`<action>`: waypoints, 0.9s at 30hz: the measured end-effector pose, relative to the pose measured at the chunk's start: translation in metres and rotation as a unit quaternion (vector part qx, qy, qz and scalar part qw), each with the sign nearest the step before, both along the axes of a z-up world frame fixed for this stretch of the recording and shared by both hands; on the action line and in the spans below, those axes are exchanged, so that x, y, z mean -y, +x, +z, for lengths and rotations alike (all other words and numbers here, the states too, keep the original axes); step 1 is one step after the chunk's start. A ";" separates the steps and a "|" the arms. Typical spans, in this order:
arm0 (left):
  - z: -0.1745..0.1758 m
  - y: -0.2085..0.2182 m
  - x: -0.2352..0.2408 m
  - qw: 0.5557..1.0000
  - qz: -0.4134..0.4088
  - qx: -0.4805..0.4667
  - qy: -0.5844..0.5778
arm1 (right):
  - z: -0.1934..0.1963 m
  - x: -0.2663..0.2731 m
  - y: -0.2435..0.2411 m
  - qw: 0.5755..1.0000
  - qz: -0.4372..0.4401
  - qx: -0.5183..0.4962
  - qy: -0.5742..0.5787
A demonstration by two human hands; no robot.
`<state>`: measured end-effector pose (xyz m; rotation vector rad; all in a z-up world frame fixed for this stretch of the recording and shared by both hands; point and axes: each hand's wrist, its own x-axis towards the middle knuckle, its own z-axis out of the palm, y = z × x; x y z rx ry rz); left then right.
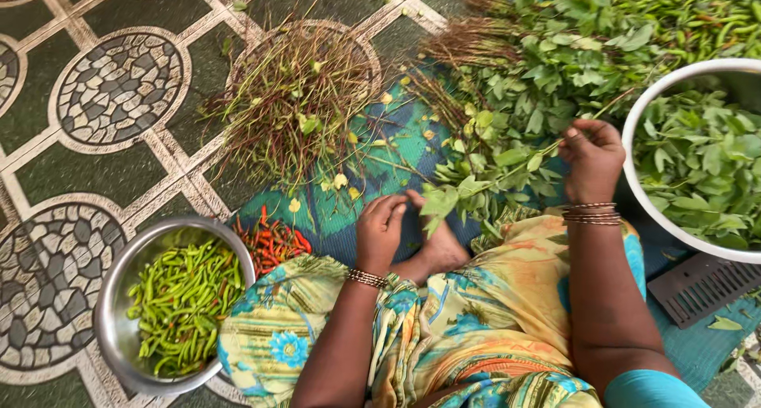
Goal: The person sits on a mat and sorts through piles of leafy greens and chilies. They pick up stems, remove leaves, and place them into a metal bowl while discarding the stems onto the mat.
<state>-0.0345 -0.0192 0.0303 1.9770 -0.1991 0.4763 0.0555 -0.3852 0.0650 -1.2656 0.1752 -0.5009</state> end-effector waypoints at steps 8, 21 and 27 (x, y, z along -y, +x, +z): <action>-0.011 -0.003 0.012 0.988 -0.145 -0.031 -0.051 | 0.020 -0.017 -0.018 0.998 0.054 0.018 0.001; -0.011 -0.008 0.023 0.964 -0.213 -0.162 0.005 | 0.022 -0.034 -0.022 0.997 0.075 0.006 0.001; -0.003 -0.011 0.025 0.952 -0.234 -0.186 -0.065 | 0.020 -0.030 -0.020 0.997 0.070 -0.005 -0.010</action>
